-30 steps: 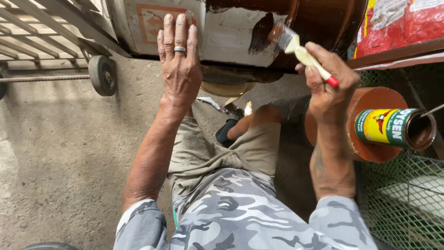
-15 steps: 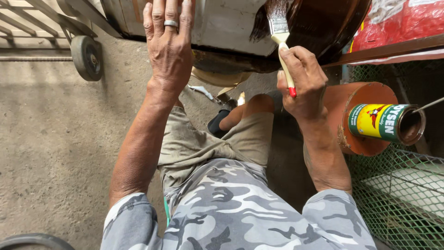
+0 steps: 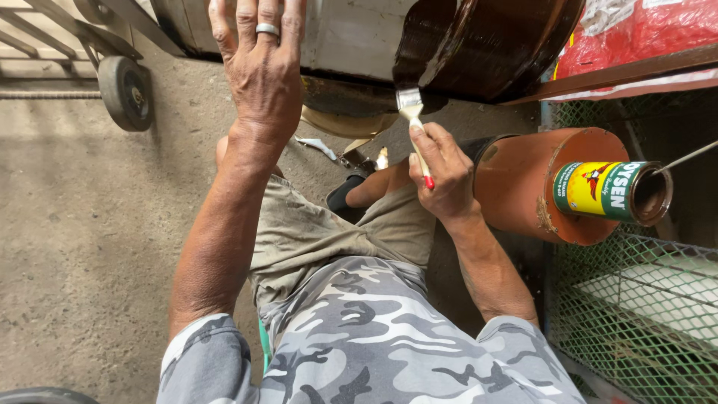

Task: The person paints the exterior of a large metal barrel with brown paint using a brush. They repeatedly dip the brush into a paint can and apply even strokes to the barrel's surface, rotating the barrel slightly to cover different areas.

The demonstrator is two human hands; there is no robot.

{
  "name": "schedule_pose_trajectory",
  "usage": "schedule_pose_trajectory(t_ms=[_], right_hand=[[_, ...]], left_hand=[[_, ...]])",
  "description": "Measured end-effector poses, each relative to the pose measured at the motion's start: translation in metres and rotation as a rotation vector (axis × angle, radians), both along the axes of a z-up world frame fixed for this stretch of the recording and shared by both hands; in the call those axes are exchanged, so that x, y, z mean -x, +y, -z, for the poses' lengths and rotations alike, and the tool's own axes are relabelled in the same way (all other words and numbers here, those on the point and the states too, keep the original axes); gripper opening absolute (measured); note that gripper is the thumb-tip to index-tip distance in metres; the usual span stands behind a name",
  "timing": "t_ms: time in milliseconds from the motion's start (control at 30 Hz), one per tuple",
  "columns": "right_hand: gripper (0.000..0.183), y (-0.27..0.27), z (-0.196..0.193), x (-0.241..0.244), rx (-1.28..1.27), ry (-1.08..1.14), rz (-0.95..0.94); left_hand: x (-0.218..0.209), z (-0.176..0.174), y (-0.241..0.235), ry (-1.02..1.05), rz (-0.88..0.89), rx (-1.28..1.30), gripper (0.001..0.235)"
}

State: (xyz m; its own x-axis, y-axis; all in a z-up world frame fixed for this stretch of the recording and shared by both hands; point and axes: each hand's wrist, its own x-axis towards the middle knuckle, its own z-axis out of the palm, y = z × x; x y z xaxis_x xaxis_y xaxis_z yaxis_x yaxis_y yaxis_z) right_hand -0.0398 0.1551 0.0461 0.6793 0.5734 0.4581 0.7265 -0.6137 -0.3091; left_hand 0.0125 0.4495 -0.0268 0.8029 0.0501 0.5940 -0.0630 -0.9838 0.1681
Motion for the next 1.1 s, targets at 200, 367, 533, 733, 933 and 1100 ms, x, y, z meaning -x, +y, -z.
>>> schedule_pose_trajectory(t_ms=[200,367,533,733,933,1100], right_hand=[[0.033,-0.006,-0.023,0.001,-0.024,0.139,-0.006],[0.027,-0.015,-0.056,-0.04,-0.088,0.424,-0.017],[0.022,0.0,-0.087,-0.067,-0.098,0.43,-0.027],[0.023,-0.012,-0.111,-0.072,-0.015,0.101,-0.09],[0.024,-0.008,-0.081,-0.071,0.022,-0.1,-0.037],[0.033,-0.008,-0.037,-0.027,0.04,-0.075,-0.022]], left_hand=[[0.0,-0.001,0.0,0.038,0.024,0.007,0.072],[0.0,-0.006,-0.002,-0.015,0.018,-0.006,0.069],[0.002,-0.006,-0.001,0.015,0.031,0.011,0.067],[-0.001,-0.006,-0.001,0.014,0.029,-0.003,0.071],[-0.002,-0.003,-0.004,-0.009,0.007,-0.021,0.075],[-0.003,0.0,-0.005,-0.034,0.023,-0.003,0.073]])
